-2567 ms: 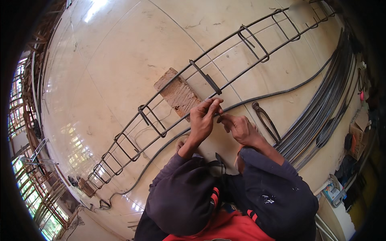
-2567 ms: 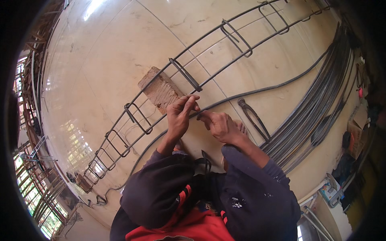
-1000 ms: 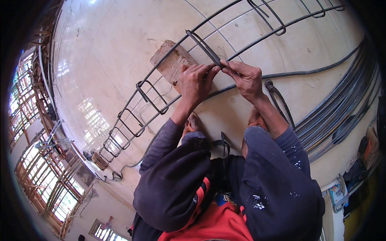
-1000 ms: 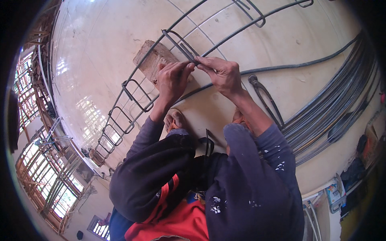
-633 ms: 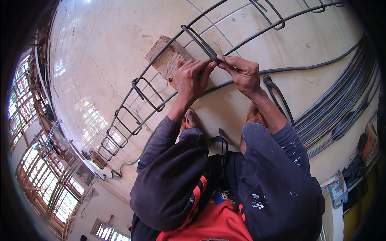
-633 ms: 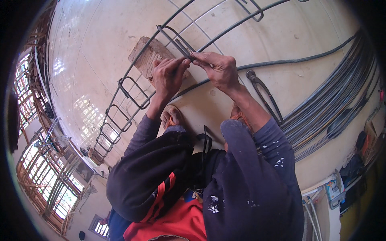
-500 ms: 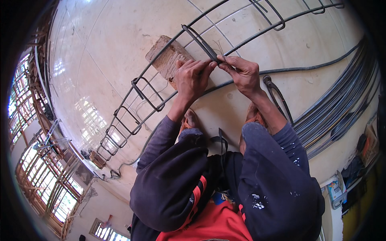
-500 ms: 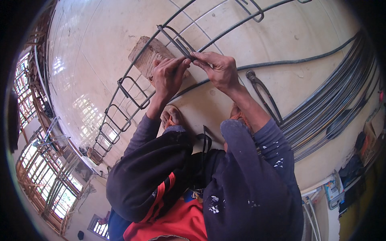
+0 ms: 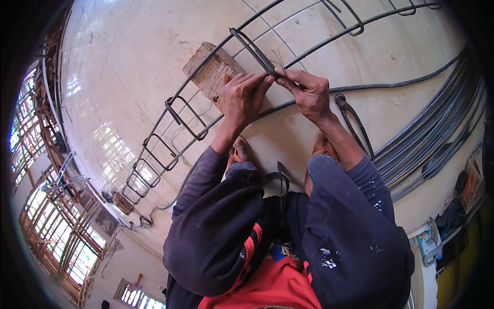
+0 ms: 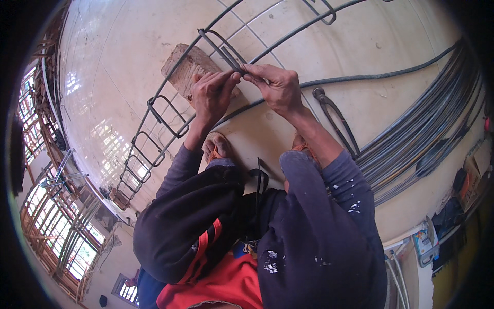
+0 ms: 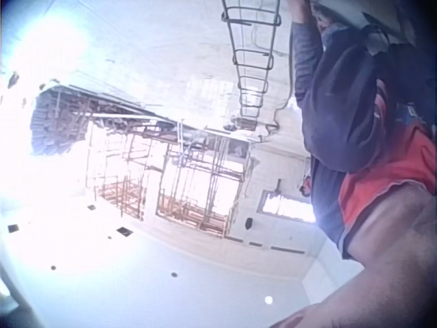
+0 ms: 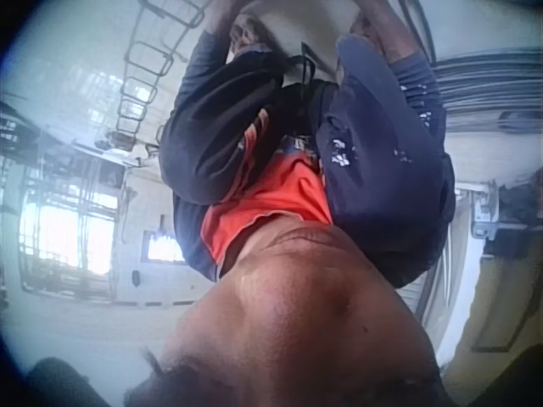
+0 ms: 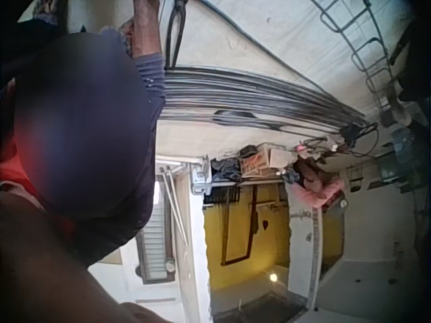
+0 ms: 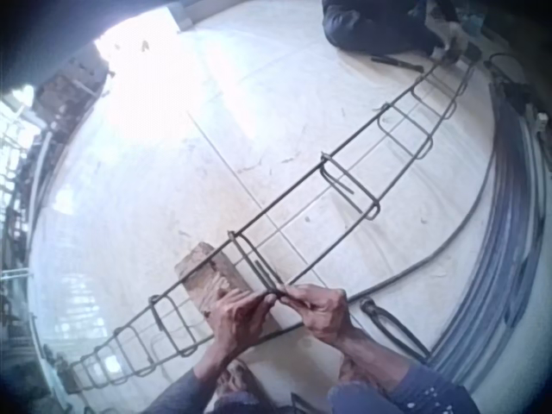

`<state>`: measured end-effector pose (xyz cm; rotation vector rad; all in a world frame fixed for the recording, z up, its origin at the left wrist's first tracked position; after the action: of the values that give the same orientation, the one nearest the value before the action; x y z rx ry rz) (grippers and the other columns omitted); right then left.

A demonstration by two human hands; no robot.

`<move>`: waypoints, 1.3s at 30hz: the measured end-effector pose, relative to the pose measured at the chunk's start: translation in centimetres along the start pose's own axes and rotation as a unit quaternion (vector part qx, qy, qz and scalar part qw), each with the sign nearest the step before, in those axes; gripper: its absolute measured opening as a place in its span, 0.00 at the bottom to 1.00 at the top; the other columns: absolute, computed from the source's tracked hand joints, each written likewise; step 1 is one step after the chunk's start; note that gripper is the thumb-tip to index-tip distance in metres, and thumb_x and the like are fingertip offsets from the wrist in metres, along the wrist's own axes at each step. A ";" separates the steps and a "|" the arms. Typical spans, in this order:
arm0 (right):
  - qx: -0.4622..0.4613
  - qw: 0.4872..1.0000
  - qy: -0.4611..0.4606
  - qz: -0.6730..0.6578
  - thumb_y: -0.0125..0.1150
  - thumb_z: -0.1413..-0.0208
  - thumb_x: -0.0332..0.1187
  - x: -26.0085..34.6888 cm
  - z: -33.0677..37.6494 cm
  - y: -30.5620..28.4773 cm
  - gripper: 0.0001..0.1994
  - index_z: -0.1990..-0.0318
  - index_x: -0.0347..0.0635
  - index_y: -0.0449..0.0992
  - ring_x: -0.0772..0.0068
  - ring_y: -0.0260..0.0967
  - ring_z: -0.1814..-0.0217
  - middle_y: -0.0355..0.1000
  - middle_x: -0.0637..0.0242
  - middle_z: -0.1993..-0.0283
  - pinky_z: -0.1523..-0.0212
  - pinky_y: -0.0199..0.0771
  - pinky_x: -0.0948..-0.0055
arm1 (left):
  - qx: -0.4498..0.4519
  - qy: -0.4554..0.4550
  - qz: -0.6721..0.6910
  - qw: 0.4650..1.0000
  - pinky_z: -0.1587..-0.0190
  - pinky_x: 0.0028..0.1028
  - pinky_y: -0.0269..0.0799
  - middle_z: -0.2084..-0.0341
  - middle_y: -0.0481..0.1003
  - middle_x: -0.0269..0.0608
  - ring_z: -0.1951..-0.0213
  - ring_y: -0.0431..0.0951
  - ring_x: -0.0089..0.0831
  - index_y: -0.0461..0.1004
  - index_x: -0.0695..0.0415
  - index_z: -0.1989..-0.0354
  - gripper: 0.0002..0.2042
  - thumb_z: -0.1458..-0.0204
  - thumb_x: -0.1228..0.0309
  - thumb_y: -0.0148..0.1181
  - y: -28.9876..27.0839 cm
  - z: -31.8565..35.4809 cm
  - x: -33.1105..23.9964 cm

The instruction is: The person sits on the floor and uses pliers to twist wire ties around intersecting metal rods, securing a ladder-like metal frame. The person repeatedly wraps and twists wire at multiple joints along the frame.

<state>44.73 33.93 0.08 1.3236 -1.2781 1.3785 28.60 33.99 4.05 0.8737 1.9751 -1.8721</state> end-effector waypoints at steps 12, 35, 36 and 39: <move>0.001 0.999 -0.004 0.043 0.67 0.49 0.24 0.7 -0.1 -0.3 0.16 0.50 0.39 0.79 0.78 0.75 0.62 0.79 0.61 0.61 0.60 0.75 0.80 | 0.003 -0.001 -0.008 1.000 0.68 0.29 0.58 0.82 0.75 0.34 0.78 0.72 0.30 0.82 0.52 0.68 0.09 0.46 0.61 0.62 0.0 0.0 0.0; 0.240 0.914 0.244 0.219 0.57 0.45 0.35 0.3 3.5 -2.3 0.14 0.58 0.33 0.80 0.50 0.78 0.64 0.77 0.46 0.66 0.60 0.75 0.63 | -0.072 -0.037 -0.003 0.997 0.66 0.30 0.62 0.83 0.75 0.35 0.80 0.74 0.33 0.73 0.55 0.75 0.15 0.53 0.58 0.70 0.1 0.5 0.2; 0.234 0.916 0.246 0.215 0.57 0.45 0.35 0.1 3.1 -1.9 0.14 0.58 0.33 0.80 0.50 0.77 0.63 0.77 0.46 0.66 0.59 0.74 0.62 | -0.070 -0.035 -0.004 0.997 0.66 0.30 0.62 0.83 0.75 0.35 0.80 0.74 0.33 0.73 0.55 0.75 0.15 0.53 0.58 0.70 0.1 0.5 0.2; 0.218 0.922 0.212 0.240 0.57 0.45 0.36 -0.2 2.1 -2.0 0.15 0.59 0.33 0.80 0.49 0.77 0.62 0.77 0.46 0.65 0.57 0.74 0.61 | -0.085 -0.021 0.006 0.996 0.68 0.31 0.60 0.86 0.72 0.32 0.80 0.72 0.32 0.70 0.53 0.77 0.15 0.53 0.59 0.70 0.2 0.3 0.1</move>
<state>47.02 32.13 0.00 0.9175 -1.0629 2.2583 28.55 33.76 3.81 0.7883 2.0616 -1.6734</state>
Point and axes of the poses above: each hand's wrist, its own z-axis away from the middle knuckle, its own y-axis out of the palm, x = y × z, the point moved 4 cm from there along -z, towards the middle knuckle
